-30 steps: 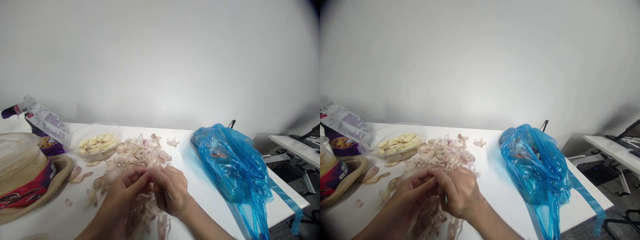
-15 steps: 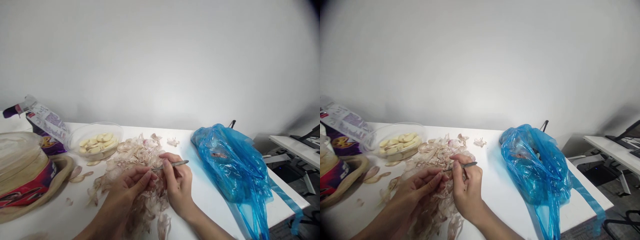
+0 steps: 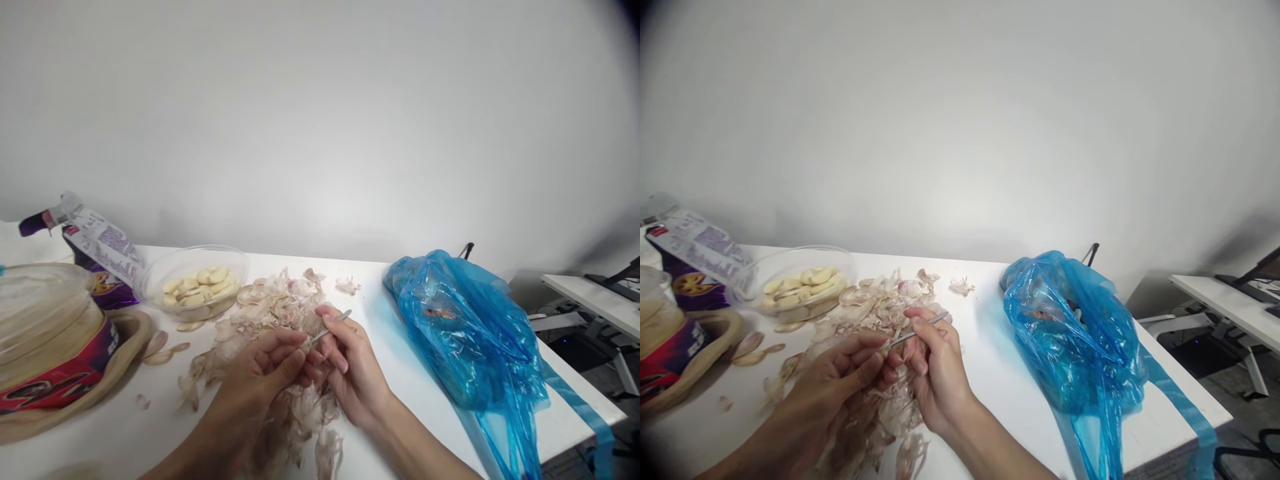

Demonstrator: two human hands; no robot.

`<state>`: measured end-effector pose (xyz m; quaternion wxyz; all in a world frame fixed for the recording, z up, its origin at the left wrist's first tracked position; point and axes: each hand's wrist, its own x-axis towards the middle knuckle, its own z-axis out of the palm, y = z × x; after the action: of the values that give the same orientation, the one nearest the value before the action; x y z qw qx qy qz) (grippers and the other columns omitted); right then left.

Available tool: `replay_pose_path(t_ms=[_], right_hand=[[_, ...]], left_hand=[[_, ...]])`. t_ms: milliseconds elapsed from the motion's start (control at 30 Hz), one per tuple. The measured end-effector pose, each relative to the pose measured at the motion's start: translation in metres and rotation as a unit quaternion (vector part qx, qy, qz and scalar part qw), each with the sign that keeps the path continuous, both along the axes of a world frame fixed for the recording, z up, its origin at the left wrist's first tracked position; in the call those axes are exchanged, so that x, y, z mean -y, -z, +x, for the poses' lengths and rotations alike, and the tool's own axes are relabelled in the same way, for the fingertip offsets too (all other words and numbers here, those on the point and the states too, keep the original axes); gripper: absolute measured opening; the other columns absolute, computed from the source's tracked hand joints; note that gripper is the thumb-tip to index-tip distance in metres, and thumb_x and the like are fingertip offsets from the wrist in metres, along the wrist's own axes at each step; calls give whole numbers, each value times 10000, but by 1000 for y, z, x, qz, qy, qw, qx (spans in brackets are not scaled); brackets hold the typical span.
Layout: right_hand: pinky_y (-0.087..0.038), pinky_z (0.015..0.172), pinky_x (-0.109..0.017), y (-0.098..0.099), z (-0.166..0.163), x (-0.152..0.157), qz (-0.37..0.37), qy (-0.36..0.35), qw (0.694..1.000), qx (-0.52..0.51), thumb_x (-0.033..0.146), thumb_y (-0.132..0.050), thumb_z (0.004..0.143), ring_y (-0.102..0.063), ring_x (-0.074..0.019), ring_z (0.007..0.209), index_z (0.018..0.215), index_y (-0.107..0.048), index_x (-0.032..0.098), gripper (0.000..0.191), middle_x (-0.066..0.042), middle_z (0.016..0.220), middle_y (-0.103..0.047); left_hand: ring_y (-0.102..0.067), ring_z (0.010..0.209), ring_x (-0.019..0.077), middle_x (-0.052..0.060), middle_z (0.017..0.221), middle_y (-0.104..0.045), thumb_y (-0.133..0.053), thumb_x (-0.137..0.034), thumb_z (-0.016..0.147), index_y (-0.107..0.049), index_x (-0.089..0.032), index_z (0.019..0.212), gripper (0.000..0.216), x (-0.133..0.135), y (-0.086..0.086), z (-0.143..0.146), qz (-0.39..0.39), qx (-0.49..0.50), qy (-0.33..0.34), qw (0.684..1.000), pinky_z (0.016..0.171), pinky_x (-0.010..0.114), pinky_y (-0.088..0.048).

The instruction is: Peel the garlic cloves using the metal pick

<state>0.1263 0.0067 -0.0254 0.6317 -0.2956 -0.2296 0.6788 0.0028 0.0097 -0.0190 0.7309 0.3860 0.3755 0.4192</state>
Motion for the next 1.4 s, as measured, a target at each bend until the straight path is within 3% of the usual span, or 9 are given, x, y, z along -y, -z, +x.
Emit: replay_pose_path(t_ms=[233, 733, 867, 1000, 1133, 1400], right_hand=[[-388, 457, -172, 4, 2, -3, 3, 30, 999, 24, 253, -591, 767, -277, -55, 363, 922, -576, 145, 190, 107, 360, -373], [-245, 375, -141, 7, 6, -7, 47, 79, 990, 108, 282, -548, 817, -209, -36, 339, 938, -586, 130, 198, 87, 390, -440], [-199, 359, -147, 5, 4, -4, 50, 122, 977, 166, 308, -532, 830, -210, -34, 331, 944, -583, 127, 220, 91, 377, -418], [-240, 363, -161, 8, 5, 3, 102, 195, 930, 294, 331, -525, 837, -320, -52, 368, 930, -596, 149, 216, 76, 440, -407], [-327, 382, -190, 13, 9, 12, 208, 249, 835, 445, 267, -485, 863, -438, -66, 422, 972, -611, 190, 183, 8, 663, -551], [-416, 390, -212, 18, 8, 16, 320, 283, 744, 514, 141, -495, 835, -561, -105, 463, 1053, -580, 220, 247, -28, 758, -650]], left_hand=[[-650, 698, 138, -10, 708, -734, -658, -219, 728, -639, -211, 887, 161, -2, 4, 0, 26, -12, -15, 999, 688, 211, -482], [-653, 661, 143, 16, 682, -730, -671, -224, 714, -654, -209, 938, 226, 6, -8, -2, 21, 5, -10, 1000, 658, 221, -496], [-641, 674, 136, 24, 719, -726, -622, -247, 757, -682, -199, 917, 177, 4, -6, -3, 22, 16, -11, 1000, 676, 221, -495], [-621, 673, 134, 27, 727, -714, -638, -251, 742, -690, -189, 870, 152, 4, -5, -3, 8, 21, -35, 999, 679, 223, -488], [-592, 659, 117, 12, 703, -694, -669, -241, 713, -684, -182, 801, 107, 6, -4, -3, -7, 10, -42, 999, 669, 204, -477], [-610, 698, 153, 20, 699, -689, -671, -263, 705, -667, -190, 836, 150, 7, -1, -1, -5, -4, -23, 1000, 682, 242, -484]])
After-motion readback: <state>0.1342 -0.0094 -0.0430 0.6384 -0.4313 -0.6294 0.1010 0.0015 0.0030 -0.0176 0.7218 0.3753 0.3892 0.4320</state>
